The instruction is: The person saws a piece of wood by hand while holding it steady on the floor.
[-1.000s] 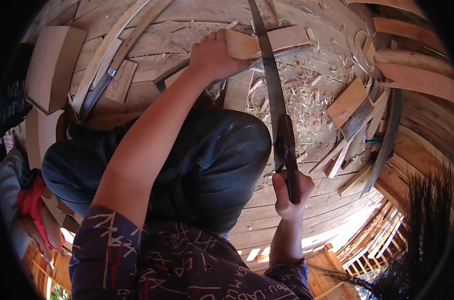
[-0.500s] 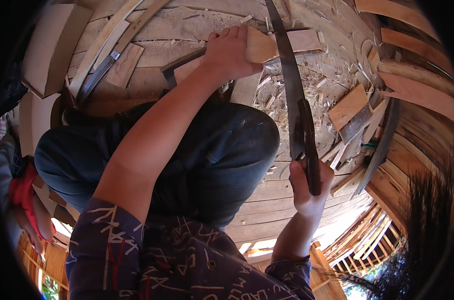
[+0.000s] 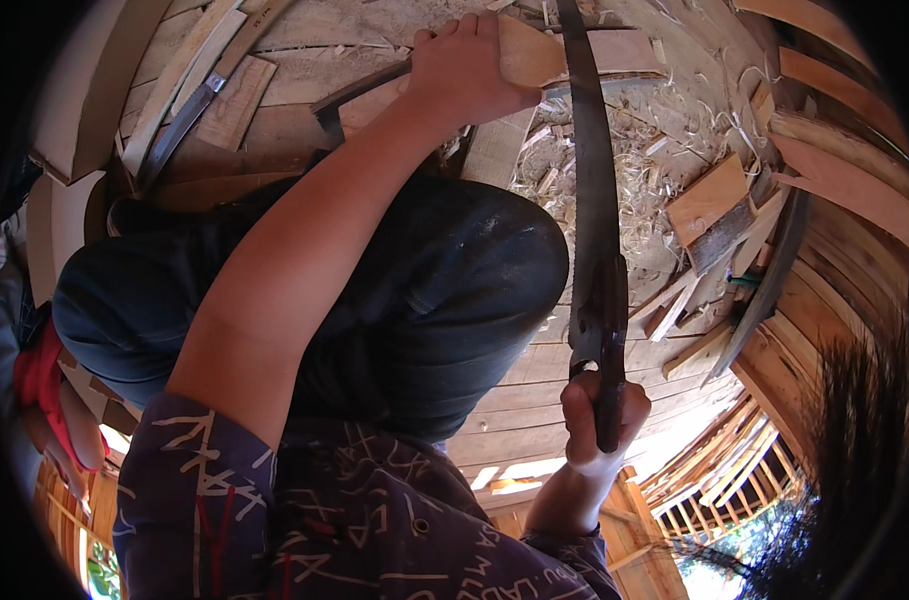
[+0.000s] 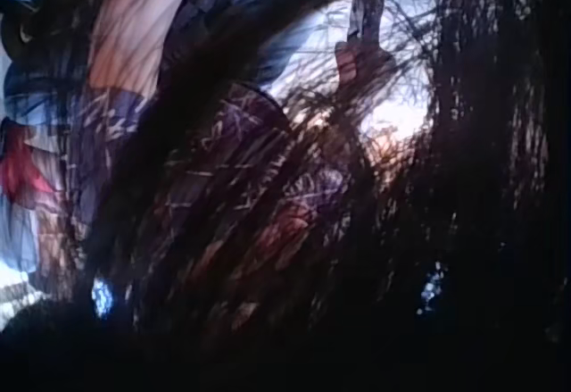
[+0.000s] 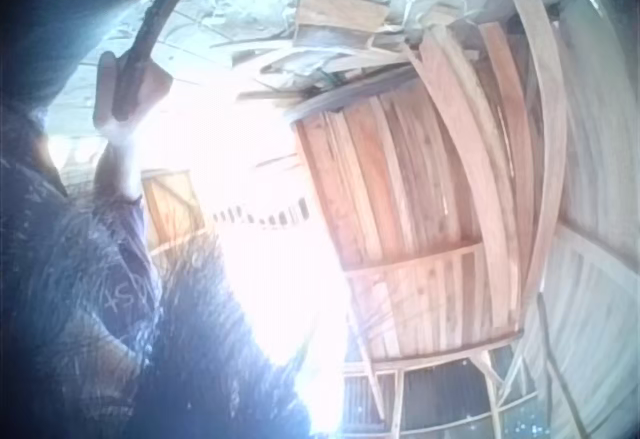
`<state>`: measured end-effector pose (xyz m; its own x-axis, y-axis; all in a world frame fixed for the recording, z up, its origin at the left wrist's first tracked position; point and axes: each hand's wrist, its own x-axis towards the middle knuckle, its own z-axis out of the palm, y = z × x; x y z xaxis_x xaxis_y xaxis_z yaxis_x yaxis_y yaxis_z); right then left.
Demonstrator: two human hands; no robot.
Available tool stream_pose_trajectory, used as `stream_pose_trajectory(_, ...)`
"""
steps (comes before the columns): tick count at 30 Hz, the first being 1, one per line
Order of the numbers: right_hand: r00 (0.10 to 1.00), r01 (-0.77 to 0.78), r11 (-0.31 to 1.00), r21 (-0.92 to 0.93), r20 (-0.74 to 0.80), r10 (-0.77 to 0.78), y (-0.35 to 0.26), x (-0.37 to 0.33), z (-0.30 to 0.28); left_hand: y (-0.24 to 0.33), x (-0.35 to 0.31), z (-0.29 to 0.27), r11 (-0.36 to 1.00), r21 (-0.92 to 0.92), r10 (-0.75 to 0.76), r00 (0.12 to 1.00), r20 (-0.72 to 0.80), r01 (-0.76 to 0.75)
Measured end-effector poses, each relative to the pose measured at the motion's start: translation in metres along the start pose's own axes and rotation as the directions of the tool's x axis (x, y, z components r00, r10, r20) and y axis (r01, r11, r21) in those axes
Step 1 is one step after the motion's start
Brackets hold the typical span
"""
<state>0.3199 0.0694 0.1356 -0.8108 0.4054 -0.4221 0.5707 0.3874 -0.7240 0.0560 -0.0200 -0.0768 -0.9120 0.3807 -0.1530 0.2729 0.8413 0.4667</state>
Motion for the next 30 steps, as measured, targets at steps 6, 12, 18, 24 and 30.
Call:
stream_pose_trajectory(6,0.997,0.074,0.99,-0.121,-0.006,-0.075,-0.017,0.021,-0.009,0.005,0.001,-0.003,0.996,-0.059,-0.06,0.997,0.045,0.062)
stream_pose_trajectory(12,0.994,0.093,0.995,-0.027,-0.054,-0.095,-0.004,0.022,-0.017,0.01,0.003,-0.022,0.991,-0.072,-0.101,0.986,0.132,0.111)
stream_pose_trajectory(18,0.935,0.049,0.953,0.299,-0.35,0.062,-0.004,0.016,-0.004,0.012,0.004,-0.02,0.992,-0.033,-0.113,0.984,0.135,0.118)
stream_pose_trajectory(24,0.945,0.125,0.976,0.178,-0.321,-0.063,0.007,0.027,-0.005,0.012,0.002,-0.022,0.987,-0.092,-0.119,0.983,0.141,0.133)
stream_pose_trajectory(30,0.99,0.114,0.992,0.062,-0.087,-0.108,0.013,0.036,-0.03,0.01,0.0,-0.017,0.989,-0.104,-0.102,0.993,0.066,0.109)
